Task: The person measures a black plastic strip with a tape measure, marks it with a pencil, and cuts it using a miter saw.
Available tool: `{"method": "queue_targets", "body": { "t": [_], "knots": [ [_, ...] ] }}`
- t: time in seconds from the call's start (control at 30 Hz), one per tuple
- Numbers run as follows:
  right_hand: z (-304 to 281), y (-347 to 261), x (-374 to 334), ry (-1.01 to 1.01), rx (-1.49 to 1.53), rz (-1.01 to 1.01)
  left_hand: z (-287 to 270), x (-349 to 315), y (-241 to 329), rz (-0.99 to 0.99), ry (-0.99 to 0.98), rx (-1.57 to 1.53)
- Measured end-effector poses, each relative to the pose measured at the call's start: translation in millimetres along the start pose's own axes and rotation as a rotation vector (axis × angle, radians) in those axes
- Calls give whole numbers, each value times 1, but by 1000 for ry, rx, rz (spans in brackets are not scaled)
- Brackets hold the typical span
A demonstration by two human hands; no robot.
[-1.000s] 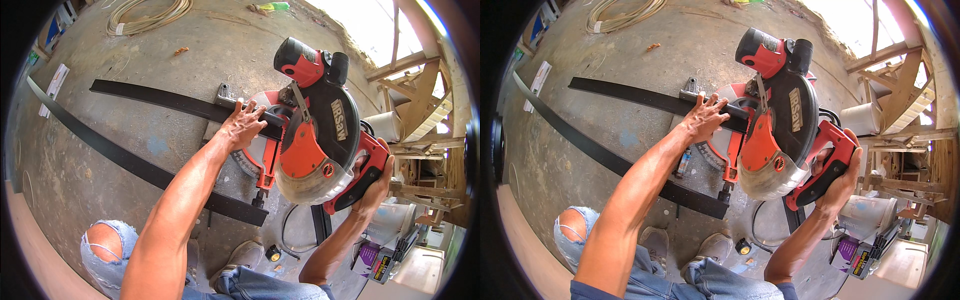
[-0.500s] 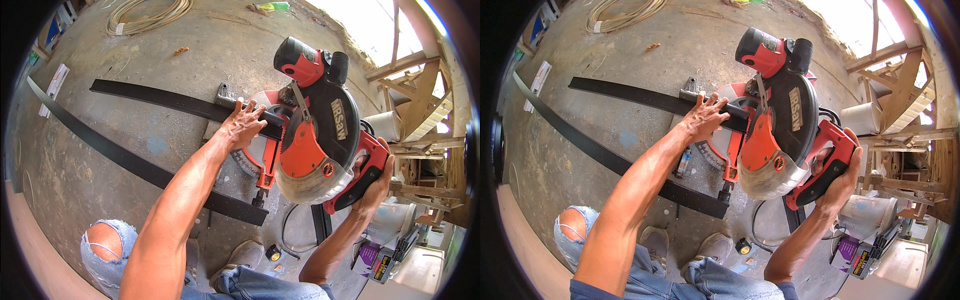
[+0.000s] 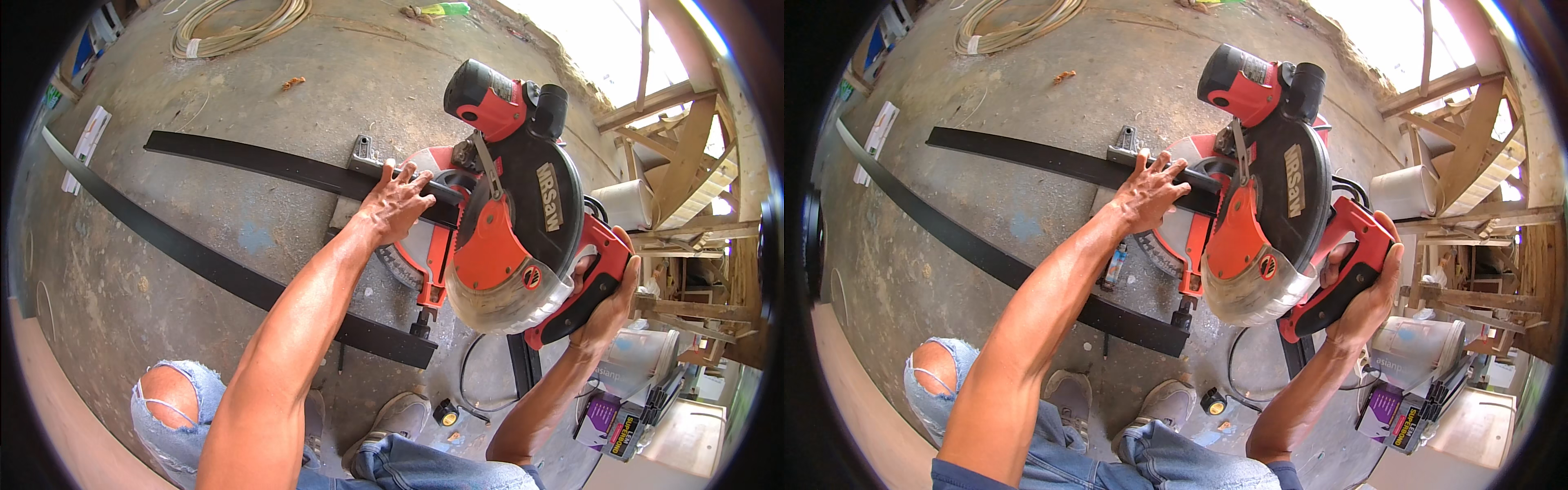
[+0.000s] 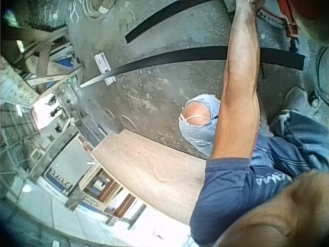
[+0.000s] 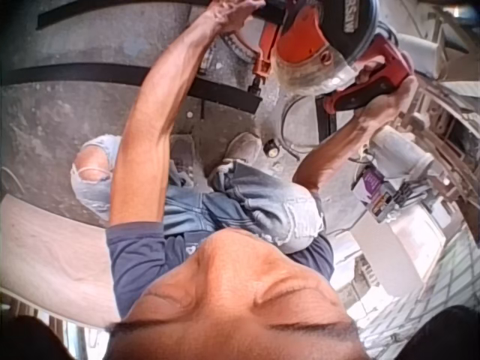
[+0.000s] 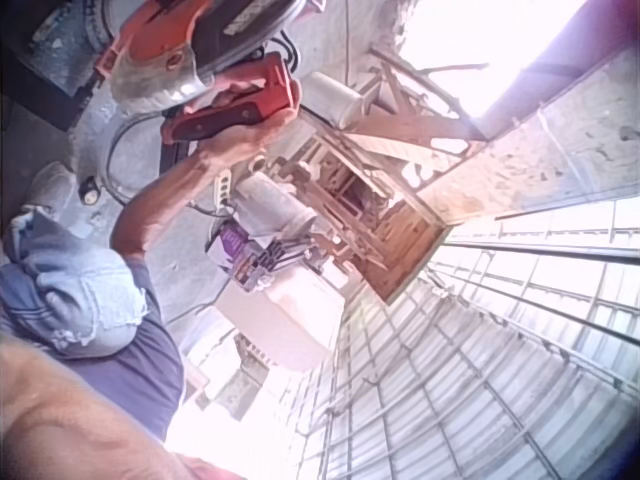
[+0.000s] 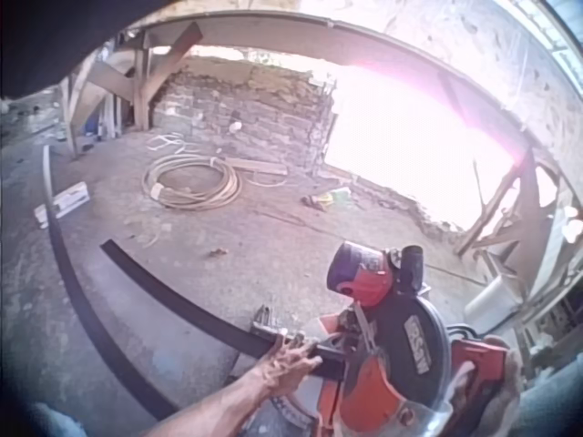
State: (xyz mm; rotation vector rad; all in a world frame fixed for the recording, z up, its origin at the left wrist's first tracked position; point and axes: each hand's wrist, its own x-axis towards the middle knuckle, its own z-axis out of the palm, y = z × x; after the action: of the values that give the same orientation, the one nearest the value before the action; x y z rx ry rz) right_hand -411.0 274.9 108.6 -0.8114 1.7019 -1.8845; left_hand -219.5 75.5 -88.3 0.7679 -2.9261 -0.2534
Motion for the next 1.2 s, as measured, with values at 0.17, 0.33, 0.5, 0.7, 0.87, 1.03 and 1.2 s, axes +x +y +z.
{"method": "queue_targets", "body": {
  "t": [0.17,0.33,0.5,0.7,0.87,1.03,1.2],
  "knots": [
    [2,0,-1,6,10,5,-2,-2,1,-2,5,-5],
    [0,0,-1,3,-10,2,3,-2,1,-7,82,-4],
    [0,1,0,-6,14,11,-3,-3,3,-28,32,21],
    [3,-8,6,22,14,27,3,-1,4,-22,64,27],
    [6,-21,21,-12,-14,48,-1,-2,4,-32,35,2],
    [4,-22,25,-23,11,81,0,-3,6,-36,43,12],
    [3,-18,18,-11,11,52,1,-1,6,-41,46,8]
  ]
}}
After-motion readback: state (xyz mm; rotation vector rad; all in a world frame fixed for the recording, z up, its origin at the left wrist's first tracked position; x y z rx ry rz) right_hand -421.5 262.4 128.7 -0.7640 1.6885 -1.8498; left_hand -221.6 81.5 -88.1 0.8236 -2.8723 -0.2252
